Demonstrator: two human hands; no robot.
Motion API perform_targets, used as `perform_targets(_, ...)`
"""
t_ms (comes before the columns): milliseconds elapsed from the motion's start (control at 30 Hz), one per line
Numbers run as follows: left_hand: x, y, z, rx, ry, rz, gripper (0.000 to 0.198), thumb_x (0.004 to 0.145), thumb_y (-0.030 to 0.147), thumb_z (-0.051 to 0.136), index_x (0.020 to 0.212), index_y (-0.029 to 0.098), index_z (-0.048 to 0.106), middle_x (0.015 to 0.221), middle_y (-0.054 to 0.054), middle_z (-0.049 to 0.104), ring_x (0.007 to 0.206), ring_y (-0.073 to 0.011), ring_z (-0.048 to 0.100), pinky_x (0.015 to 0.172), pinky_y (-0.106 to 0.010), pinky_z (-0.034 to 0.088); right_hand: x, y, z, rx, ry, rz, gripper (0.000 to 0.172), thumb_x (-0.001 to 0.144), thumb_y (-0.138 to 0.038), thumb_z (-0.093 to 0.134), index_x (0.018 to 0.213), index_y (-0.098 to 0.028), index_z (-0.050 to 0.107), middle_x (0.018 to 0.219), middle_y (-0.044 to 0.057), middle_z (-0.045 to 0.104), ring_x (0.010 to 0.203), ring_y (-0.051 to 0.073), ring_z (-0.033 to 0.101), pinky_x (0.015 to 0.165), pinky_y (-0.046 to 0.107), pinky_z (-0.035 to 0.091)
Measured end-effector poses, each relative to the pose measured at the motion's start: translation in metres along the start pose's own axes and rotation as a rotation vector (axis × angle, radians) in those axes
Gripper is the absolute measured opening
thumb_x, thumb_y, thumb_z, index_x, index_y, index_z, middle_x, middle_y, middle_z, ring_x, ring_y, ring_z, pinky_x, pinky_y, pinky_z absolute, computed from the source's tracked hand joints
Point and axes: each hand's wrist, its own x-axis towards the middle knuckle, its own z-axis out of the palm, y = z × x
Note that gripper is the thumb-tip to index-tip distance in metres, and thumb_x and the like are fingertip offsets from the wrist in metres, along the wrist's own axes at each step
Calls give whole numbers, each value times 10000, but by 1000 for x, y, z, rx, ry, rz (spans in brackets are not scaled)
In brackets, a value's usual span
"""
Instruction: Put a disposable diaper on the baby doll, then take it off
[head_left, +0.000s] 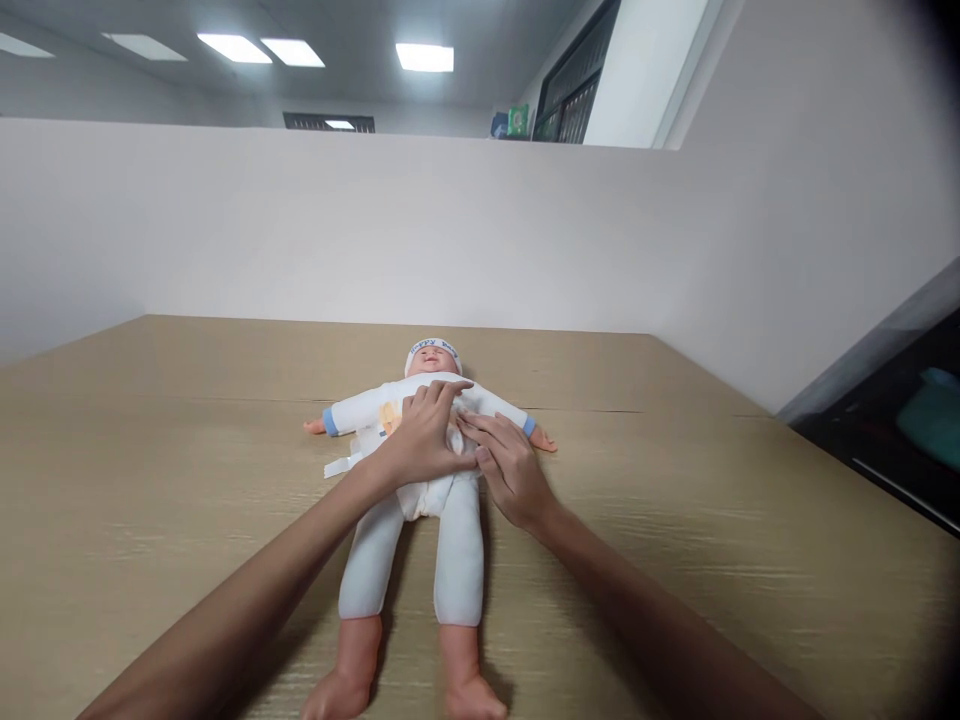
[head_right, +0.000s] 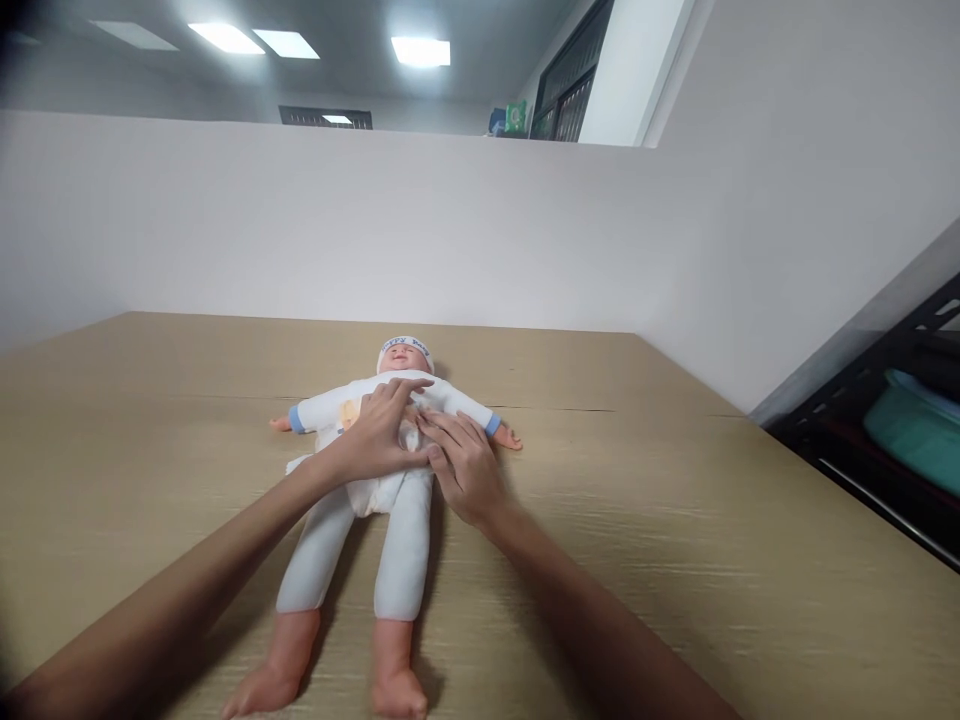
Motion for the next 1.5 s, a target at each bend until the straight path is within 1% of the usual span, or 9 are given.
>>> perform_targets(100, -11, -10, -12, -263, 108, 20, 587, 919, 426, 743, 1453, 276, 552, 1498, -115, 576, 1373, -318, 560, 1131, -477, 503, 0, 0, -5, -98, -65, -79, 507, 1155, -320, 362, 1629, -294, 539, 1623, 93, 619, 1518, 281, 554, 1322, 603, 343)
perform_targets(200, -33, -32, -22, -286, 251, -79, 327, 1044, 423, 584, 1333, 278, 630, 1431, -86, 625, 1347, -273, 581, 1153, -447, 482, -1, -1, -7, -137, -84, -89, 527, 1159, -342, 361, 1666, -276, 487, 1632, 104, 606, 1533, 281, 535, 1333, 605, 326)
perform_targets(400, -86, -94, -35, -30, 295, -240, 298, 1036, 424, 518, 1235, 251, 658, 1334, -97, 679, 1291, -303, 587, 1154, -495, 443, -3, -9, -5, -44, 12, -6, 520, 1160, -374, 347, 1650, -276, 492, 1624, 106, 599, 1531, 303, 524, 1319, 601, 360)
perform_targets(533, -104, -113, -40, 30, 238, -338, 355, 1031, 535, 515, 1172, 232, 634, 1228, -97, 714, 1115, -288, 649, 1000, -444, 510, 23, -21, -3, 100, -21, 21, 477, 1153, -405, 421, 1606, -296, 523, 1563, 99, 641, 1485, 292, 562, 1258, 546, 454)
perform_targets(733, -111, -115, -46, 240, 55, -381, 372, 948, 612, 580, 960, 240, 587, 989, -79, 738, 953, -309, 665, 848, -428, 472, 108, -29, 18, 60, -400, 56, 504, 1070, -426, 610, 1531, -222, 602, 1609, 128, 619, 1539, 334, 515, 1289, 526, 399)
perform_targets(933, -115, -126, -53, 224, -52, -461, 406, 878, 642, 616, 803, 246, 567, 878, -69, 713, 850, -281, 636, 734, -369, 403, 166, -21, 46, -1, -664, 89, 541, 930, -375, 807, 1430, -207, 687, 1284, 110, 789, 1148, 286, 756, 964, 380, 569)
perform_targets(1133, -108, -120, -58, -80, -44, -621, 397, 869, 619, 556, 752, 241, 591, 748, -17, 628, 754, -243, 577, 692, -335, 366, 173, -30, 52, -17, -593, -5, 259, 970, -93, 667, 1188, -177, 779, 1207, 111, 768, 1108, 238, 713, 991, 373, 522)
perform_targets(1300, -100, -104, -63, -410, 33, -628, 428, 848, 610, 575, 678, 235, 458, 679, 43, 411, 670, -160, 375, 661, -303, 287, 166, -40, 32, 82, -690, -318, 382, 1001, -93, 497, 1100, -269, 822, 1138, 28, 801, 1074, 220, 714, 987, 377, 527)
perform_targets(1500, -83, -87, -61, -487, 179, -558, 420, 843, 572, 581, 639, 231, 448, 697, 31, 399, 737, -171, 391, 713, -312, 309, 153, -40, 38, -26, -826, -337, 351, 985, -157, 522, 990, -285, 850, 1093, -7, 846, 994, 218, 713, 985, 382, 523)
